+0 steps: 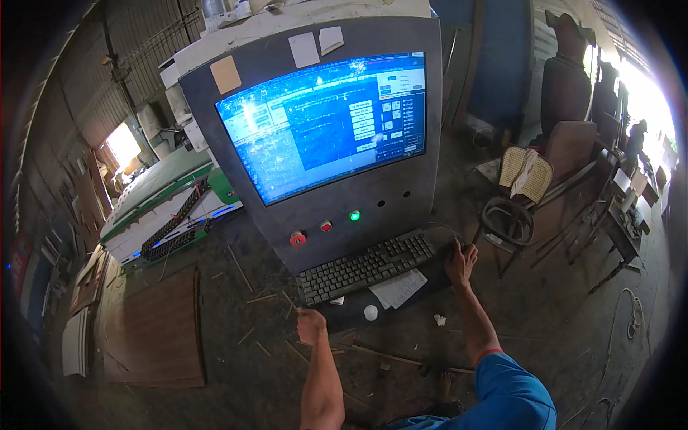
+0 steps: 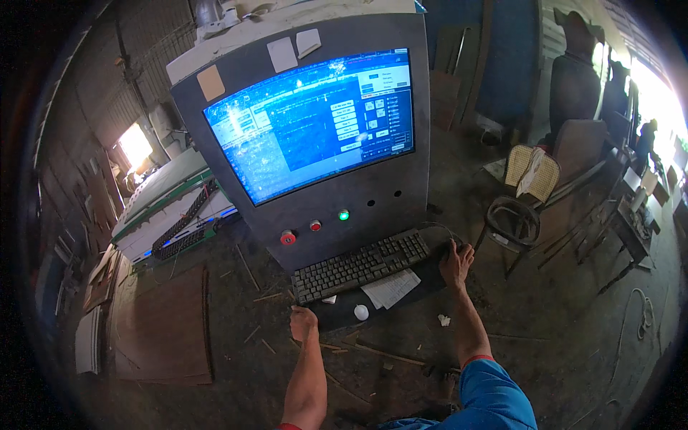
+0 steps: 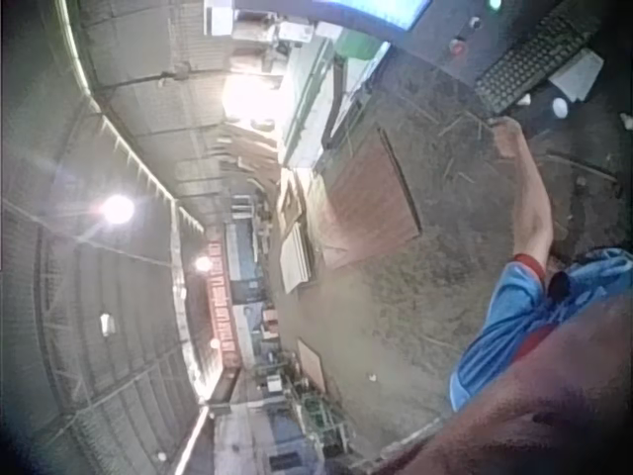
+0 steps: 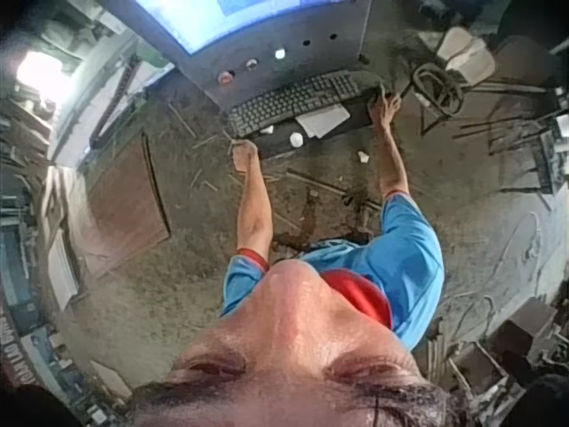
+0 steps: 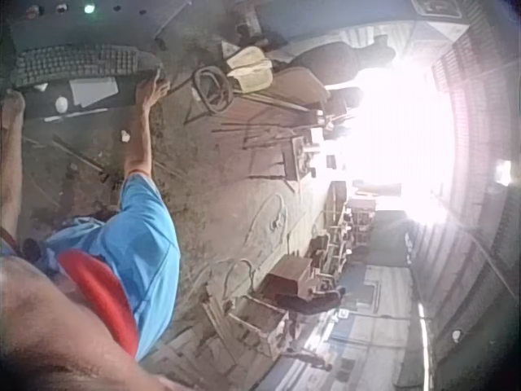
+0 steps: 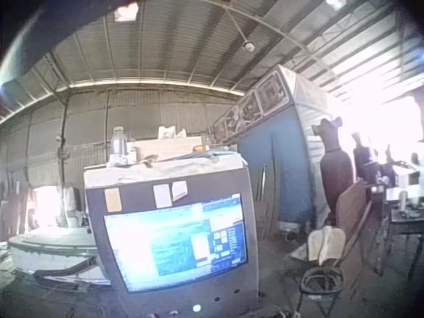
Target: Interacting with a computer control terminal for a CNC machine and reviewing handwritten technical notes.
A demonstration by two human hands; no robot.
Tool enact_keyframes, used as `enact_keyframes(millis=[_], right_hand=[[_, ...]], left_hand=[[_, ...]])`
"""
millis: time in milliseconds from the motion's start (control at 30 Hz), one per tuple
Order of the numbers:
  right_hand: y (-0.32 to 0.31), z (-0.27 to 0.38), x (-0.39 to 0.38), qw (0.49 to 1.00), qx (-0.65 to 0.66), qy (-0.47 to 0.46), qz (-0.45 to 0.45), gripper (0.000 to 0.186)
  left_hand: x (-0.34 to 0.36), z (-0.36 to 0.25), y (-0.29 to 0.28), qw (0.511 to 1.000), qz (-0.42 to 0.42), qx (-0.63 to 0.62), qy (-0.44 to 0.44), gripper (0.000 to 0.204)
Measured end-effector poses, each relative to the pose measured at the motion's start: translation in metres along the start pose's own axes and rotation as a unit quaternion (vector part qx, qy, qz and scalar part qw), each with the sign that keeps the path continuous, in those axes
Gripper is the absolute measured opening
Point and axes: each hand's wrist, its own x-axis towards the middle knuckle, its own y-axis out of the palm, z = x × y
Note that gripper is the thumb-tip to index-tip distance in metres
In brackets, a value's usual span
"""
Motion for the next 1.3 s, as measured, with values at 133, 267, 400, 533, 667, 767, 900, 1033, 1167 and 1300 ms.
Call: enact_keyframes(millis=[133,267,400,533,667,767,900,1033,1167,1300], right_hand=[[-0.003,0.004,-0.001,1.0,-0.005,-0.003,0.001,0.056],[-0.004,0.005,-0.001,1.0,-0.005,0.004,0.002,0.058],[-0.002,0.0,0.0,1.0,-0.026,0.001,-0.008,0.061],[0.0,0.003,-0.001,1.0,-0.017,0.01,0.0,0.061],[0.0,0.004,-0.002,1.0,-0.018,0.018,-0.01,0.052],[0.0,0.005,-0.001,1.0,-0.023,0.017,-0.011,0.05],[0.001,0.003,0.0,0.999,-0.021,0.018,-0.029,0.048],[0.001,0.006,0.0,0.999,-0.022,0.016,-0.032,0.045],[0.002,0.004,0.0,0.998,-0.034,0.01,-0.045,0.043],[0.002,0.003,-0.001,0.998,-0.031,0.004,-0.051,0.042]], left_hand=[[0.003,0.002,0.002,1.0,-0.001,0.006,0.002,0.062],[0.002,0.002,0.001,1.0,0.011,0.01,0.0,0.062],[0.001,0.0,0.002,1.0,0.014,0.011,-0.003,0.062],[0.008,0.004,0.006,1.0,0.01,0.011,-0.002,0.062],[0.007,0.001,0.002,0.999,0.039,0.023,-0.017,0.064],[0.009,0.005,0.003,0.999,0.039,0.018,-0.017,0.064],[0.0,0.0,0.0,0.999,0.032,0.006,-0.003,0.065],[0.002,0.0,-0.003,0.999,0.038,0.004,-0.013,0.065],[-0.002,-0.002,-0.007,0.999,0.043,0.002,-0.011,0.064],[-0.003,-0.002,-0.007,0.999,0.049,0.009,-0.001,0.064]])
